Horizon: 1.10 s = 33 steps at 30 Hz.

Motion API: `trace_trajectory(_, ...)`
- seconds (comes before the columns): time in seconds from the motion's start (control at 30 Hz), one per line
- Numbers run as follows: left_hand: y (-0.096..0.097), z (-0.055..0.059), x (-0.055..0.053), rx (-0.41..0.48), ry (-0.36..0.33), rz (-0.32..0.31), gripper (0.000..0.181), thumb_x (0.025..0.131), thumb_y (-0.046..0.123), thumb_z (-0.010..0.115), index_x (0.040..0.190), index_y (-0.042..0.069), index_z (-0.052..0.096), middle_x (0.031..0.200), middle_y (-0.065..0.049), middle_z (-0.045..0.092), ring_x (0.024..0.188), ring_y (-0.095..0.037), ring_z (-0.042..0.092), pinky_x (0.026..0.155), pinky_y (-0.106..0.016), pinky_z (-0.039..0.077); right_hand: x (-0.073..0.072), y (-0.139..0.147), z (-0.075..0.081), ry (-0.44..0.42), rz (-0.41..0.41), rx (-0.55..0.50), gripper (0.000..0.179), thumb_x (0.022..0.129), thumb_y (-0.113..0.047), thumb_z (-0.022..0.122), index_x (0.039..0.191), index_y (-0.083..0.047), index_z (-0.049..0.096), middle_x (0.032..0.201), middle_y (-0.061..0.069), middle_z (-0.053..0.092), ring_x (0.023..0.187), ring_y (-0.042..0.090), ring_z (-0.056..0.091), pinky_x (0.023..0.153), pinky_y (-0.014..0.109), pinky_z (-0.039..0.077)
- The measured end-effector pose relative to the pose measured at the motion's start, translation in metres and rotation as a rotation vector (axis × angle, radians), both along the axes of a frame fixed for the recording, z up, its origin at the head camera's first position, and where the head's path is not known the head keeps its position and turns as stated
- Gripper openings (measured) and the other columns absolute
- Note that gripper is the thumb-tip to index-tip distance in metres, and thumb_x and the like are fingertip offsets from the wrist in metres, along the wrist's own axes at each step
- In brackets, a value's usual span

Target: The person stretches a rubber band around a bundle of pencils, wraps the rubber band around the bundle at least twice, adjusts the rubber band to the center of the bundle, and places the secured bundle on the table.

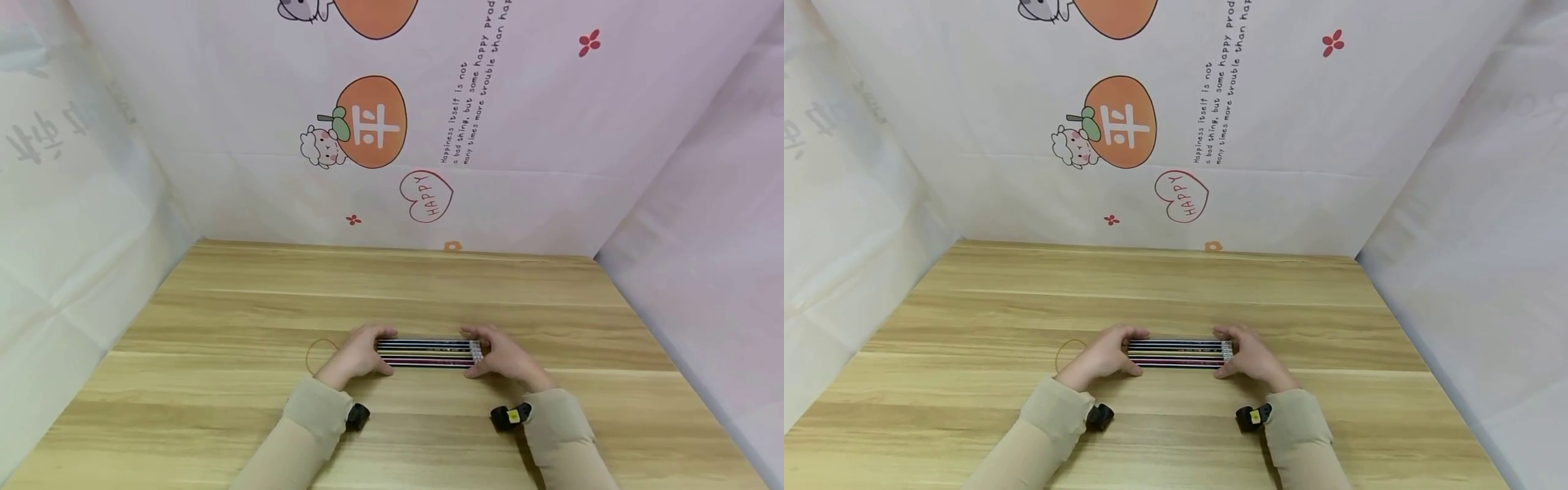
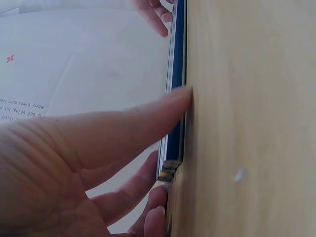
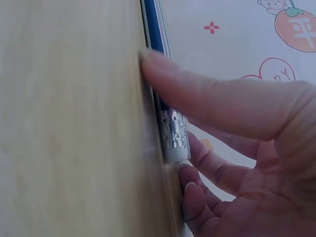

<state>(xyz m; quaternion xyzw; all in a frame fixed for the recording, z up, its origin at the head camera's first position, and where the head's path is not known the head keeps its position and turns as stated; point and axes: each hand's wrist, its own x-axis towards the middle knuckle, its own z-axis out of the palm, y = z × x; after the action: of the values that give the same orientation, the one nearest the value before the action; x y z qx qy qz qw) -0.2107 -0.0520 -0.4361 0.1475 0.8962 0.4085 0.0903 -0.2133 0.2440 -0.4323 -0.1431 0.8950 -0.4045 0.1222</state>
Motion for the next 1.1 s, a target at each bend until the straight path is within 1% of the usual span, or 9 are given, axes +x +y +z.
trace_trajectory(0.07, 0.001, 0.0, 0.0, -0.004, 0.0, 0.001, 0.063, 0.064, 0.004, 0.089, 0.123, 0.008, 0.068, 0.127, -0.011, 0.066, 0.124, -0.036, 0.053, 0.109, -0.051, 0.039, 0.0, 0.0, 0.0, 0.002, -0.004, -0.005, 0.082, 0.065, -0.005, 0.09, 0.138, 0.005, 0.052, 0.128, 0.023, 0.058, 0.096, 0.027, 0.045, 0.078, 0.031, 0.042)
trace_trajectory(0.13, 0.001, 0.0, 0.001, -0.007, 0.002, 0.002, 0.062, 0.065, 0.003, 0.089, 0.122, 0.008, 0.068, 0.127, -0.011, 0.066, 0.124, -0.036, 0.052, 0.109, -0.052, 0.038, 0.001, 0.0, 0.0, -0.003, -0.002, -0.017, 0.08, 0.066, -0.003, 0.089, 0.136, 0.006, 0.053, 0.128, 0.025, 0.057, 0.092, 0.025, 0.042, 0.075, 0.028, 0.038)
trace_trajectory(0.33, 0.001, 0.001, 0.002, -0.018, -0.003, 0.015, 0.059, 0.064, 0.004, 0.089, 0.12, 0.008, 0.07, 0.125, -0.012, 0.066, 0.122, -0.035, 0.053, 0.108, -0.051, 0.039, 0.003, -0.001, 0.001, -0.013, -0.006, -0.018, 0.072, 0.069, -0.003, 0.087, 0.133, 0.006, 0.056, 0.131, 0.025, 0.055, 0.096, 0.026, 0.042, 0.079, 0.032, 0.039)
trace_trajectory(0.5, 0.001, 0.002, 0.001, -0.035, -0.004, 0.021, 0.056, 0.066, 0.006, 0.089, 0.119, 0.009, 0.07, 0.126, -0.013, 0.065, 0.122, -0.036, 0.052, 0.108, -0.051, 0.039, 0.003, -0.003, 0.001, -0.005, -0.013, -0.018, 0.072, 0.069, -0.003, 0.087, 0.133, 0.007, 0.055, 0.13, 0.025, 0.055, 0.092, 0.025, 0.042, 0.075, 0.03, 0.038)
trace_trajectory(0.6, 0.002, 0.003, 0.002, -0.049, -0.009, 0.001, 0.056, 0.066, 0.006, 0.089, 0.119, 0.007, 0.07, 0.125, -0.013, 0.066, 0.12, -0.035, 0.055, 0.107, -0.051, 0.041, 0.003, -0.003, 0.0, -0.005, -0.017, -0.013, 0.073, 0.068, -0.002, 0.087, 0.133, 0.007, 0.055, 0.128, 0.025, 0.055, 0.089, 0.025, 0.041, 0.072, 0.03, 0.037)
trace_trajectory(0.7, 0.002, 0.005, 0.002, -0.052, -0.034, -0.025, 0.055, 0.068, 0.005, 0.088, 0.121, 0.006, 0.069, 0.125, -0.013, 0.067, 0.119, -0.033, 0.056, 0.107, -0.05, 0.042, 0.003, -0.003, 0.0, -0.009, -0.018, -0.003, 0.072, 0.068, -0.001, 0.087, 0.132, 0.008, 0.055, 0.127, 0.025, 0.055, 0.089, 0.025, 0.042, 0.073, 0.031, 0.037)
trace_trajectory(0.83, 0.001, 0.007, 0.004, -0.052, -0.051, -0.053, 0.049, 0.072, 0.004, 0.085, 0.119, 0.004, 0.069, 0.121, -0.013, 0.068, 0.115, -0.031, 0.059, 0.104, -0.048, 0.046, 0.003, -0.004, 0.0, -0.009, -0.026, 0.002, 0.066, 0.069, -0.002, 0.086, 0.128, 0.007, 0.059, 0.123, 0.023, 0.056, 0.093, 0.025, 0.045, 0.077, 0.031, 0.04)
trace_trajectory(1.0, 0.001, 0.01, 0.004, -0.085, -0.046, -0.077, 0.044, 0.075, 0.006, 0.084, 0.116, 0.005, 0.07, 0.114, -0.01, 0.07, 0.112, -0.028, 0.061, 0.102, -0.045, 0.046, 0.005, -0.006, 0.001, -0.024, -0.056, 0.004, 0.056, 0.07, -0.003, 0.085, 0.121, 0.004, 0.064, 0.12, 0.021, 0.057, 0.097, 0.026, 0.048, 0.079, 0.031, 0.042)
trace_trajectory(1.1, 0.0, 0.011, 0.003, -0.098, -0.02, -0.091, 0.04, 0.074, 0.006, 0.084, 0.112, 0.007, 0.072, 0.108, -0.008, 0.071, 0.106, -0.025, 0.062, 0.098, -0.042, 0.048, 0.005, -0.007, 0.001, -0.024, -0.061, 0.01, 0.051, 0.071, -0.003, 0.085, 0.118, 0.003, 0.066, 0.118, 0.02, 0.058, 0.095, 0.026, 0.047, 0.078, 0.031, 0.041)
